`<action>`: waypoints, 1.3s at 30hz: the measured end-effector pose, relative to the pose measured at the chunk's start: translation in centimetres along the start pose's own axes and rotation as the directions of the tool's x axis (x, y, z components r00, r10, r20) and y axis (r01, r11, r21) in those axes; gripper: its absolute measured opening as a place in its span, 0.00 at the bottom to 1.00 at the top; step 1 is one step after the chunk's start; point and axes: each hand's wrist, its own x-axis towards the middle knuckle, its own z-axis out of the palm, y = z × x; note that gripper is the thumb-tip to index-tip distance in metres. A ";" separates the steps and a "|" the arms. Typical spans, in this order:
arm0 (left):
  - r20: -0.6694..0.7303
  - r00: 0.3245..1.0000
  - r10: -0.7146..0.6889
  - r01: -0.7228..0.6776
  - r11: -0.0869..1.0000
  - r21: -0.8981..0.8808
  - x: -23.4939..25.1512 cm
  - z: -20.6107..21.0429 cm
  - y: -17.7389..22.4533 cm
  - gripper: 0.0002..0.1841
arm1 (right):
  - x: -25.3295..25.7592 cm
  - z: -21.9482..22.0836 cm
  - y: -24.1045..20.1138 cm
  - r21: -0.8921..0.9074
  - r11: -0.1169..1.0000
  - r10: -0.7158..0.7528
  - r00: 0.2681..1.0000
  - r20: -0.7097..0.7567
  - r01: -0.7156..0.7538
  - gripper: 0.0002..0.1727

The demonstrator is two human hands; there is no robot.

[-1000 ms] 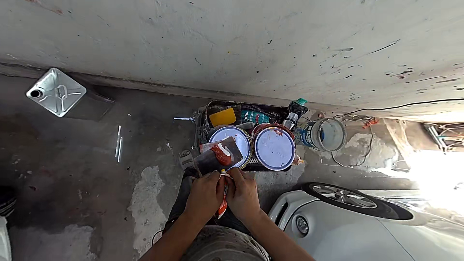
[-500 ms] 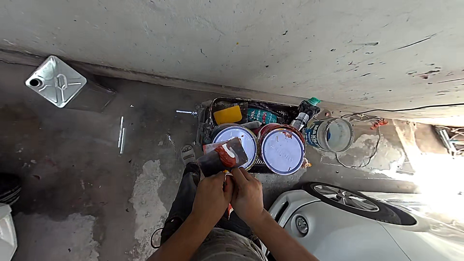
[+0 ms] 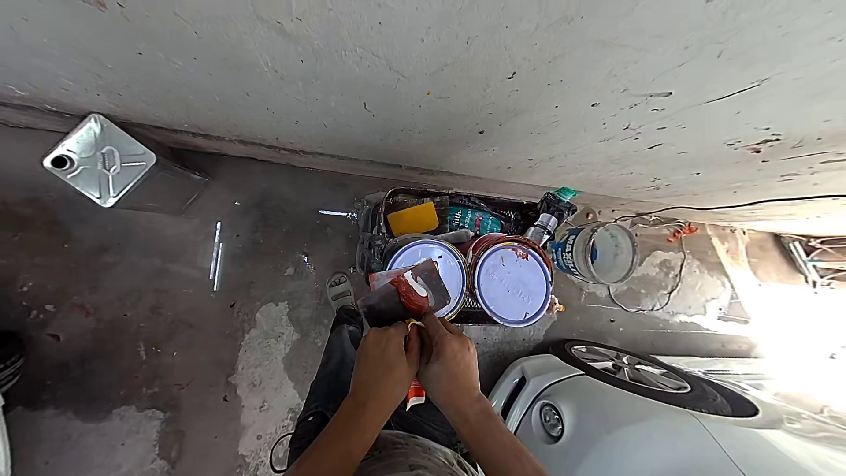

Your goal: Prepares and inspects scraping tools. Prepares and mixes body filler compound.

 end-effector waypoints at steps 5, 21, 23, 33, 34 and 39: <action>-0.166 0.977 0.135 -0.140 0.990 -0.020 -0.3 0.9 -0.5 0.21 | -0.2 -0.2 0.8 0.132 0.990 -0.042 0.997 -0.066 0.051 0.09; -0.401 0.877 0.266 -0.240 0.964 0.116 -0.5 2.3 -1.8 0.17 | -0.2 1.3 0.7 0.107 0.980 -0.150 0.977 -0.152 0.167 0.10; -0.364 0.903 0.229 -0.204 0.973 0.107 -0.3 1.9 -1.7 0.18 | -0.1 1.2 0.6 0.117 0.985 -0.116 0.986 -0.117 0.130 0.10; -0.258 0.945 0.201 -0.229 0.970 -0.082 -1.8 1.5 -2.7 0.27 | -1.7 -1.5 1.7 0.205 0.977 -0.064 0.996 0.056 0.051 0.08; -0.253 0.948 0.194 -0.233 0.963 -0.137 -2.3 1.1 -3.0 0.29 | -2.2 -2.1 2.1 0.235 0.970 -0.071 0.997 0.044 0.059 0.09; -0.359 0.933 -0.017 -0.114 0.934 -0.340 -2.5 -1.2 -5.9 0.30 | -3.1 -6.0 5.7 0.428 0.904 0.051 0.991 -0.126 0.008 0.13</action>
